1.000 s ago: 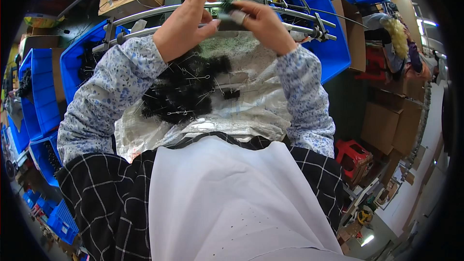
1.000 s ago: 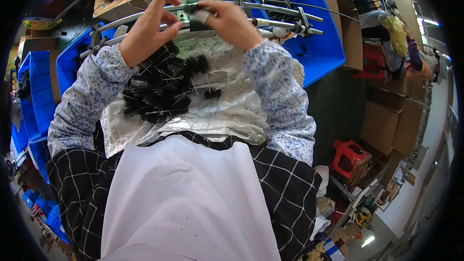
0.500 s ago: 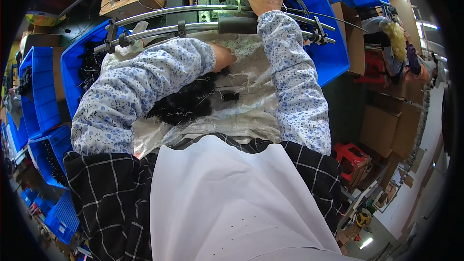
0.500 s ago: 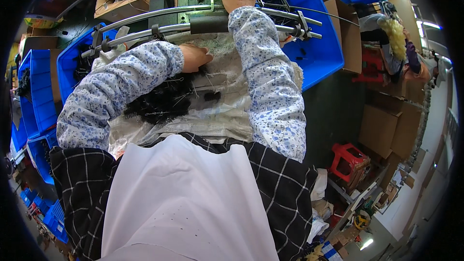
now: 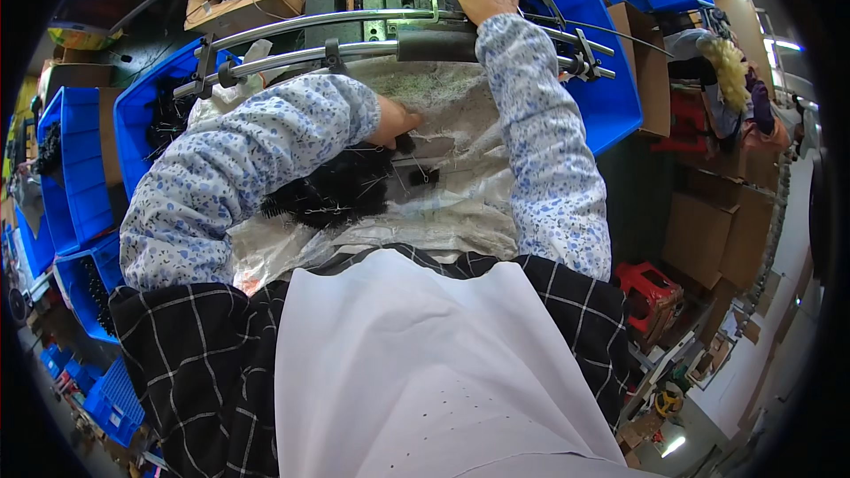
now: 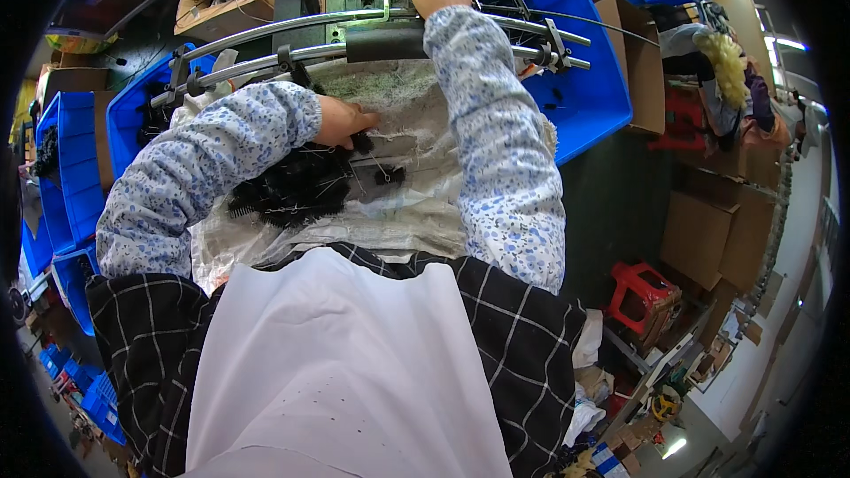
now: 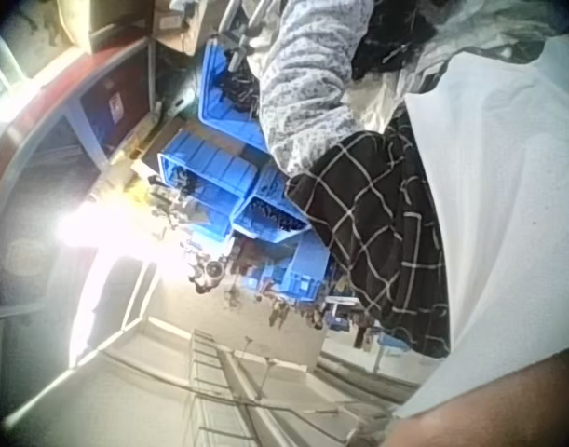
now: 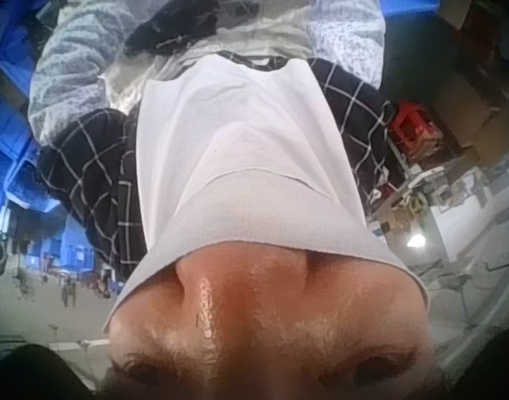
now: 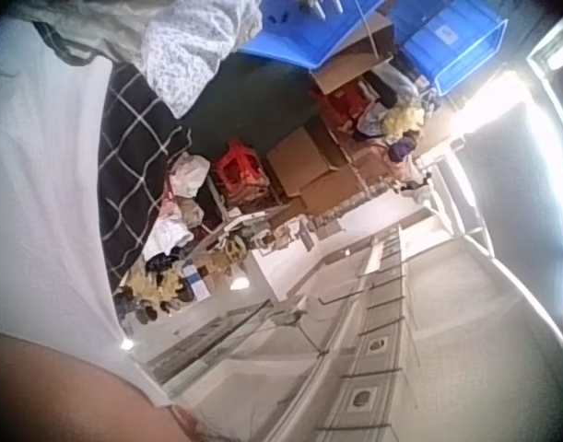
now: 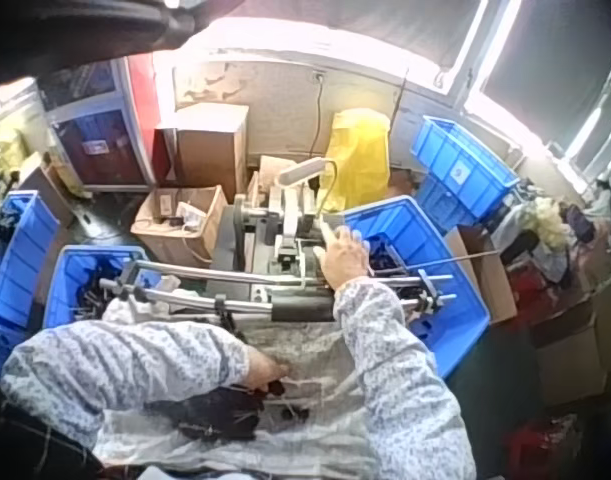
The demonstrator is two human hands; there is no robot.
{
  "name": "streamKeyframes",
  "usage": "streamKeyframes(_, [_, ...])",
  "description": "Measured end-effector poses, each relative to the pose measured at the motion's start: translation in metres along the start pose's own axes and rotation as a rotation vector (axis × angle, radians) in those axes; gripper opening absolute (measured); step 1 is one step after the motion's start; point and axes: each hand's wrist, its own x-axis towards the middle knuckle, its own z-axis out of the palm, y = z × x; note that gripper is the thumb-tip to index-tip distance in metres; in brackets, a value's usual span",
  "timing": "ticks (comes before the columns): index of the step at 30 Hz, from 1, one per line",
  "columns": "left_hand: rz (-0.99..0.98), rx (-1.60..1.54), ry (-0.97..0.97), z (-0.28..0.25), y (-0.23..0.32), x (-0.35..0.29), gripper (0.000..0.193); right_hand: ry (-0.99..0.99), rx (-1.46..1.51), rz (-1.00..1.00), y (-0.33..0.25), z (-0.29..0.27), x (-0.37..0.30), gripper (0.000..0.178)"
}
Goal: The person repeatedly picks up small black bristle brushes and metal wire loops from a white sack. They insert the wire loop into the brush head and then place the assembled unit into a green machine. The process is repeated continuously throughout the clip.
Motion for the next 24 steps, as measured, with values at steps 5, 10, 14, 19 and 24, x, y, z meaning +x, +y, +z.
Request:
streamKeyframes(5, [0.078, -0.147, 0.204, -0.015, -0.003, -0.027, 0.038, -0.031, -0.002, 0.096, 0.015, 0.016, -0.016, 0.038])
streamKeyframes(10, [0.125, -0.284, 0.426, -0.015, -0.004, -0.057, 0.035, -0.029, 0.078, 0.116, -0.004, 0.017, -0.014, 0.036])
streamKeyframes(14, [0.126, -0.450, 0.429, -0.015, 0.005, -0.083, 0.037, -0.112, 0.069, 0.117, -0.033, 0.015, -0.005, 0.034])
streamKeyframes(19, [0.125, -0.426, 0.472, -0.014, 0.016, -0.095, 0.037, -0.128, -0.002, 0.102, -0.052, 0.006, -0.003, 0.032])
streamKeyframes(24, [0.062, -0.415, 0.562, -0.020, 0.016, -0.111, 0.032, -0.140, 0.000, 0.104, -0.030, 0.003, -0.006, 0.036])
